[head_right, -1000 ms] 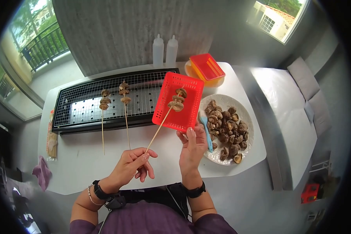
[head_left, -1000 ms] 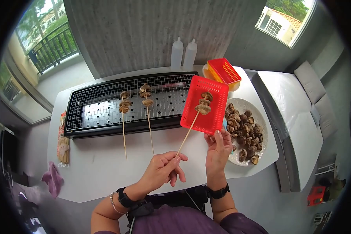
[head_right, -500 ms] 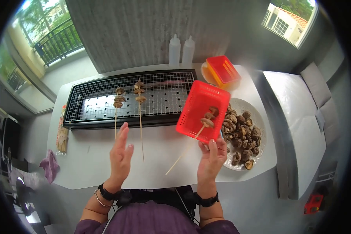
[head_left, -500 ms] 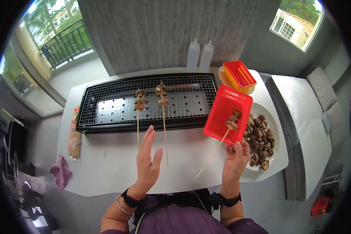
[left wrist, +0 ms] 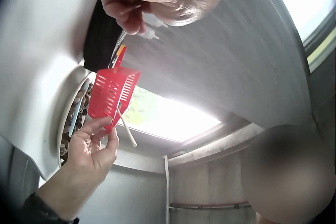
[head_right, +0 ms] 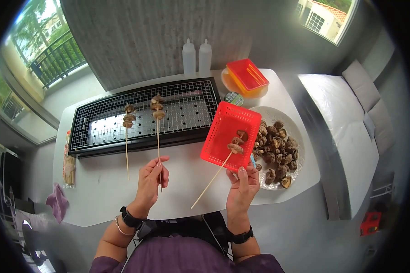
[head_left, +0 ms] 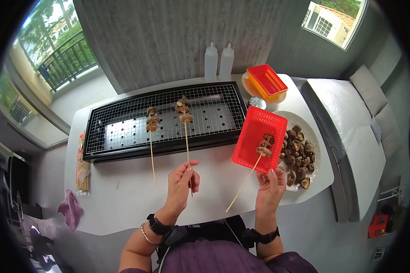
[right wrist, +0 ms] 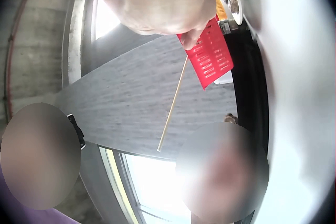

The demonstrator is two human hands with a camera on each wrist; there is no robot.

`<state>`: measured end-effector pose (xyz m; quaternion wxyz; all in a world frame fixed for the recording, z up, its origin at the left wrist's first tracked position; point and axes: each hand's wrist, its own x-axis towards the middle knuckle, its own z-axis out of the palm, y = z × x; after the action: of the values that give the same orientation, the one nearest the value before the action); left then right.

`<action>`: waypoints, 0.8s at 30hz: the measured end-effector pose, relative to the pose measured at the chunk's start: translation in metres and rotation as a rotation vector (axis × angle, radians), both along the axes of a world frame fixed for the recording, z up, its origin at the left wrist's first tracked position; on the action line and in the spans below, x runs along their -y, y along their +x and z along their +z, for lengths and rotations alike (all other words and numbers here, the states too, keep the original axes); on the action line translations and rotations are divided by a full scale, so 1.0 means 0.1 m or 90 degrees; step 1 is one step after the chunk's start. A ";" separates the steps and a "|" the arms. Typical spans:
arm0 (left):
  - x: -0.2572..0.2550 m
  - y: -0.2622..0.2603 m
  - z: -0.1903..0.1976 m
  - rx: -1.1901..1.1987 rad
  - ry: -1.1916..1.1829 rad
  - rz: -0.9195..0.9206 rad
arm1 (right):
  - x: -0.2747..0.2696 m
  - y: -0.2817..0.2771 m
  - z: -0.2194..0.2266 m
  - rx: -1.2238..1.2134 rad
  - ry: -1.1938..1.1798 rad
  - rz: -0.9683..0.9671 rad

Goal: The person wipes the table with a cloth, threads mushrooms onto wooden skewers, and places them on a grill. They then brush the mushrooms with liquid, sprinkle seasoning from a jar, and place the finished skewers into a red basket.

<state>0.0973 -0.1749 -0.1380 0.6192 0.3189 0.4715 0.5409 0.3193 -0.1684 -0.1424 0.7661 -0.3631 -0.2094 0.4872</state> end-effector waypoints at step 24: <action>0.19 -0.27 0.45 -0.580 0.342 0.093 | -0.05 -0.16 -0.02 -0.061 -0.002 0.009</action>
<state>0.0704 -0.1935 -0.0935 0.2091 0.6349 0.5585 0.4912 0.3034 -0.1638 -0.1446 0.7716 -0.3389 -0.1740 0.5095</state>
